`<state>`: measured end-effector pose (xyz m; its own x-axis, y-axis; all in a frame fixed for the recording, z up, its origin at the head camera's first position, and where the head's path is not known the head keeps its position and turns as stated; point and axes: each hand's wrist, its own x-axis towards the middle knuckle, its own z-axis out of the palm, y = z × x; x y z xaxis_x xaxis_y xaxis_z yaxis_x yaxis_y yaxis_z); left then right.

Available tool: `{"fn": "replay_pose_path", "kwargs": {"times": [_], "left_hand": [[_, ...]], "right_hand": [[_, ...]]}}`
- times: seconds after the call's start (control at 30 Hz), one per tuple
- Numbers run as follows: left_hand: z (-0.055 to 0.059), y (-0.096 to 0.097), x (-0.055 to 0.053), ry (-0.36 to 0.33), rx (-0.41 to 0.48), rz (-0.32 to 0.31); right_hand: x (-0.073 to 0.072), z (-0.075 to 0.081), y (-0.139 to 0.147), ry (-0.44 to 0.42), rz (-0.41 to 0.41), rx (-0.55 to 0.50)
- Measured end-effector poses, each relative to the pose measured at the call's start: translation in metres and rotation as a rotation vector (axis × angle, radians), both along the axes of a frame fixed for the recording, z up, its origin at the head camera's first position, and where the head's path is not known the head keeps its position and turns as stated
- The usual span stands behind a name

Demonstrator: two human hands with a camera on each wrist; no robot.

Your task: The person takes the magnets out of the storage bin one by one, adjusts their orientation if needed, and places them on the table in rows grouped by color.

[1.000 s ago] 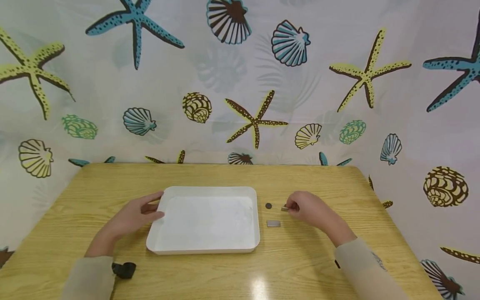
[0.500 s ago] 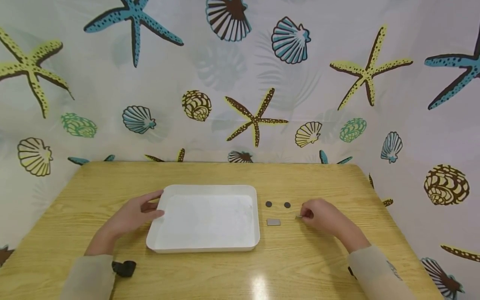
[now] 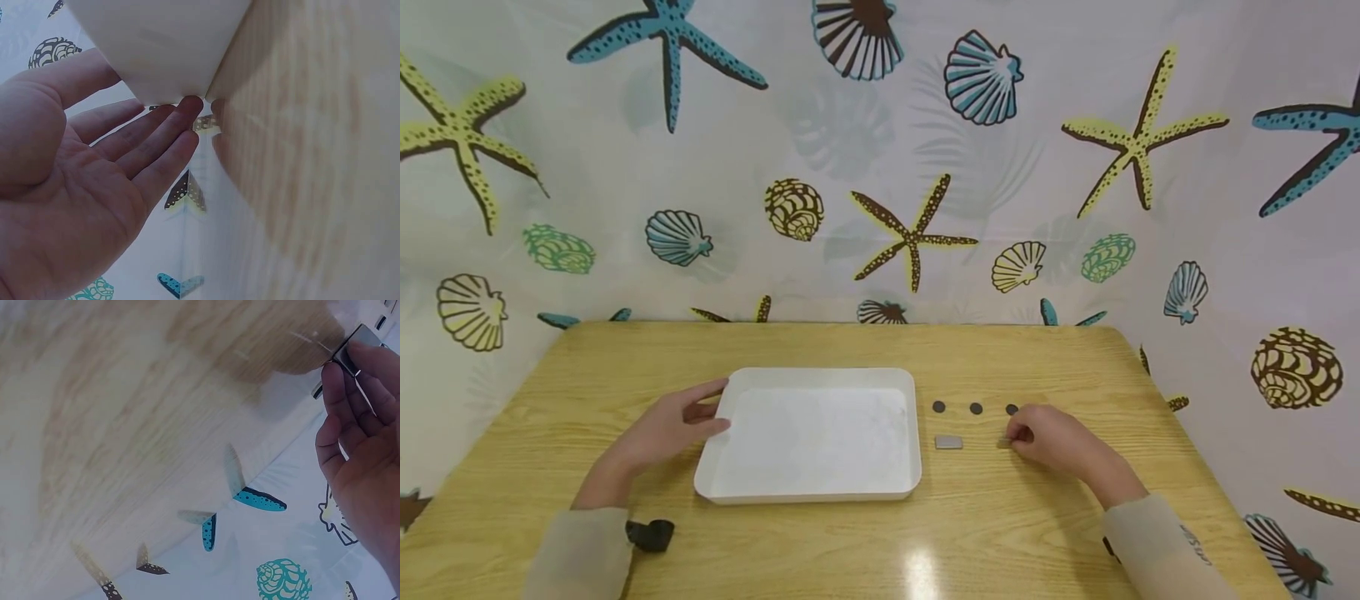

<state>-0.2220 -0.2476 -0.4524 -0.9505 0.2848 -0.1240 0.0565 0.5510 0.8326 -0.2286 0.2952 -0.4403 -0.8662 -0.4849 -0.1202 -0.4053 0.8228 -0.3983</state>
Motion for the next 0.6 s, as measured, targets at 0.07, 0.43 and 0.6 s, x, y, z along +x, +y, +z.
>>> {"fn": "replay_pose_path", "kwargs": {"times": [0.07,0.43,0.6], "left_hand": [[-0.0001,-0.0001,-0.0004,0.004,0.001,-0.001],[-0.0004,-0.0001,0.0,0.01,-0.009,0.001],[0.0003,-0.0002,0.0006,0.007,0.002,-0.004]], "right_hand": [[-0.0008,-0.0009,0.001,0.008,0.005,0.002],[0.0,-0.0004,0.0058,0.02,-0.006,-0.007],[0.0001,-0.0021,0.0056,0.017,-0.033,-0.005]]}}
